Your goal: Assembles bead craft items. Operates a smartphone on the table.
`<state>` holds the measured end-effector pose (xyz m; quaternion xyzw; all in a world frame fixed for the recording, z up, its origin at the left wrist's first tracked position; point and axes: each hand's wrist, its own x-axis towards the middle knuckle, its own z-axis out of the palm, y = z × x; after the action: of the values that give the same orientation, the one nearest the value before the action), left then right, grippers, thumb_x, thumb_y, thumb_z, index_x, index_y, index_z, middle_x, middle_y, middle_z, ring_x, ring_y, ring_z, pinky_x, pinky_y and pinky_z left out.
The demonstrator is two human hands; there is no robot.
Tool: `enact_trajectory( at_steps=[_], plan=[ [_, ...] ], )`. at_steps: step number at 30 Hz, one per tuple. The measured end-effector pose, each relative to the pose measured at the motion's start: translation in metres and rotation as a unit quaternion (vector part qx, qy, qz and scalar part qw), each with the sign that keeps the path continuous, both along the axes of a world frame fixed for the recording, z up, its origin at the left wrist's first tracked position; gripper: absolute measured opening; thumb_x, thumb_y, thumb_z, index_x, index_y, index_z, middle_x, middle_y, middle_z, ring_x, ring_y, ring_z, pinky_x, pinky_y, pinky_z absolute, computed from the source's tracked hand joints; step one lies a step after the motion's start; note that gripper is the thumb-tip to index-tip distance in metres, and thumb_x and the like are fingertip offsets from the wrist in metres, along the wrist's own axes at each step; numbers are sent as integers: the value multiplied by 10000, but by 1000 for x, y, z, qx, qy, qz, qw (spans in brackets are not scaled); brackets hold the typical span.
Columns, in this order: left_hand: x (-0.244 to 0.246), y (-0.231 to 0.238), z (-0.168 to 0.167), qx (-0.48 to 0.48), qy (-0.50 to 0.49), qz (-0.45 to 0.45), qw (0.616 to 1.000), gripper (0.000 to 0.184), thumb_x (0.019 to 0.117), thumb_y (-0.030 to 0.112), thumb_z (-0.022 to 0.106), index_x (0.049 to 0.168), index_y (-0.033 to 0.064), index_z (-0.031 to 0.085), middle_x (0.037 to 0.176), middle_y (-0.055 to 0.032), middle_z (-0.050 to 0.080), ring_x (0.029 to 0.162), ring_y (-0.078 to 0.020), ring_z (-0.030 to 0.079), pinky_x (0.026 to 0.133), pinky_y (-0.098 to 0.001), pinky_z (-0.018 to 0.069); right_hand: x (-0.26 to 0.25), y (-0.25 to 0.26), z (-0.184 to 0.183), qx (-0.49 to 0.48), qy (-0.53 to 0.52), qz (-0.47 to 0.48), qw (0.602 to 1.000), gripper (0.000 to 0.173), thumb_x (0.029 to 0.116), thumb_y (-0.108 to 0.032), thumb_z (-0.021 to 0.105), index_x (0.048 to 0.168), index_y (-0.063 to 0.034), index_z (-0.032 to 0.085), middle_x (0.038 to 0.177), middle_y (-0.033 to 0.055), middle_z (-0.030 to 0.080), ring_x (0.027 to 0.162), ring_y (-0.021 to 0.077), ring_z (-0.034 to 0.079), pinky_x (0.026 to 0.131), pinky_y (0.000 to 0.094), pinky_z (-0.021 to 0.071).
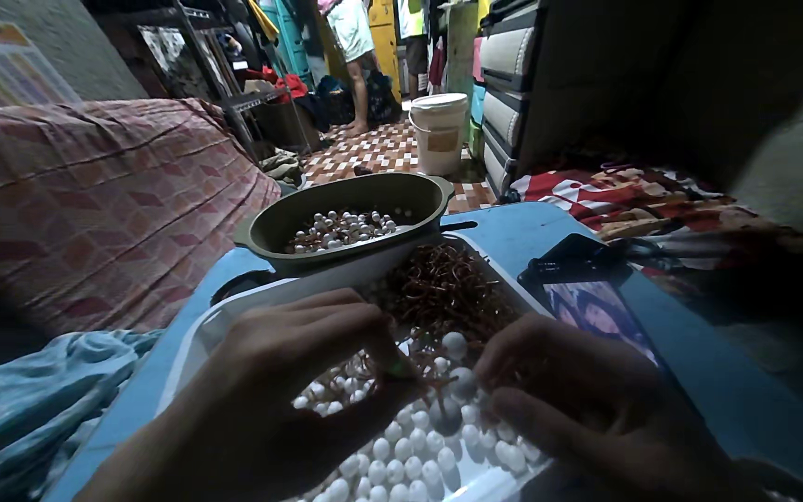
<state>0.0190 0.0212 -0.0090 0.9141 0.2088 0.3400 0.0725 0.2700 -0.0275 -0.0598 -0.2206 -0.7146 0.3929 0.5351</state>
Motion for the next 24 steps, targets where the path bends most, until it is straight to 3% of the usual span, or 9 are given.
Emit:
enact_trajectory(
  at_steps=[24],
  plan=[
    [-5, 0, -6, -16, -1, -8, 1000, 152, 948, 318, 684, 916, 170, 695, 877, 85, 683, 913, 55, 634, 802, -108, 513, -4, 1, 1, -8, 6, 7, 1000, 140, 1022, -112, 582, 1113, -13, 622, 1023, -33, 698, 825, -106, 604, 677, 62, 486]
  ],
)
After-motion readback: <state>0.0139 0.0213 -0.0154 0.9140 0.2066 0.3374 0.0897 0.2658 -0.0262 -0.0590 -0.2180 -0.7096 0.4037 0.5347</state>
